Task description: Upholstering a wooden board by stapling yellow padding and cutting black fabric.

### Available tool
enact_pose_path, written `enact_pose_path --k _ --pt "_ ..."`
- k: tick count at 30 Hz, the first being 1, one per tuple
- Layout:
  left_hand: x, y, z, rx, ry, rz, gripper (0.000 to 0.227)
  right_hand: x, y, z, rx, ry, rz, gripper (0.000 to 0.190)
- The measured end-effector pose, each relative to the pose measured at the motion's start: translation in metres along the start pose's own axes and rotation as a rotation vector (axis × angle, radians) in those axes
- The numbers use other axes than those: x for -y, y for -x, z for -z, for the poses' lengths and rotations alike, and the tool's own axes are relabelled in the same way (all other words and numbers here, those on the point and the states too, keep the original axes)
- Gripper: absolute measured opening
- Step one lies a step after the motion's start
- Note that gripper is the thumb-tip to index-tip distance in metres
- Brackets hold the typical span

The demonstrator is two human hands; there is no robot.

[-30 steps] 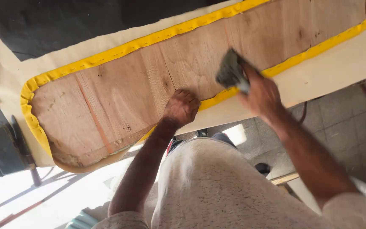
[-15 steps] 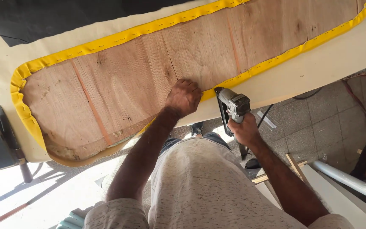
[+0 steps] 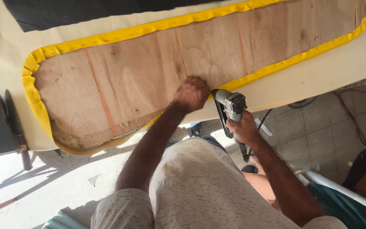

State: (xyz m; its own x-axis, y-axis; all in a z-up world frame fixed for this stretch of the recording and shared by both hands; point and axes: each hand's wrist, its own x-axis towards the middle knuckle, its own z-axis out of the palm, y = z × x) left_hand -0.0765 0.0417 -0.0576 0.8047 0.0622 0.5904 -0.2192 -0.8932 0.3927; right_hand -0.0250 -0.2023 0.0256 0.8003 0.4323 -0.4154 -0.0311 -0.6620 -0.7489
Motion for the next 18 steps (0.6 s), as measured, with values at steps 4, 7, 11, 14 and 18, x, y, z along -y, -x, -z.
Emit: enact_pose_path --k 4,7,11,14,18 --pt "0.001 -0.006 0.012 0.031 -0.001 0.003 0.017 0.087 -0.028 0.018 0.000 0.528 0.161 0.040" --pt "-0.001 -0.009 0.031 0.116 0.020 0.016 0.018 0.145 -0.078 0.021 -0.020 0.888 0.325 0.072" --pt "0.003 0.012 0.075 0.264 0.066 0.017 0.023 0.104 -0.090 -0.002 -0.226 0.861 1.126 0.067" --pt "0.007 0.026 0.085 0.276 0.028 -0.022 0.021 0.069 -0.099 -0.038 0.244 0.528 1.199 0.026" --pt "0.007 0.019 0.080 0.176 0.029 -0.076 0.022 0.065 -0.128 -0.055 0.415 0.521 1.401 0.040"
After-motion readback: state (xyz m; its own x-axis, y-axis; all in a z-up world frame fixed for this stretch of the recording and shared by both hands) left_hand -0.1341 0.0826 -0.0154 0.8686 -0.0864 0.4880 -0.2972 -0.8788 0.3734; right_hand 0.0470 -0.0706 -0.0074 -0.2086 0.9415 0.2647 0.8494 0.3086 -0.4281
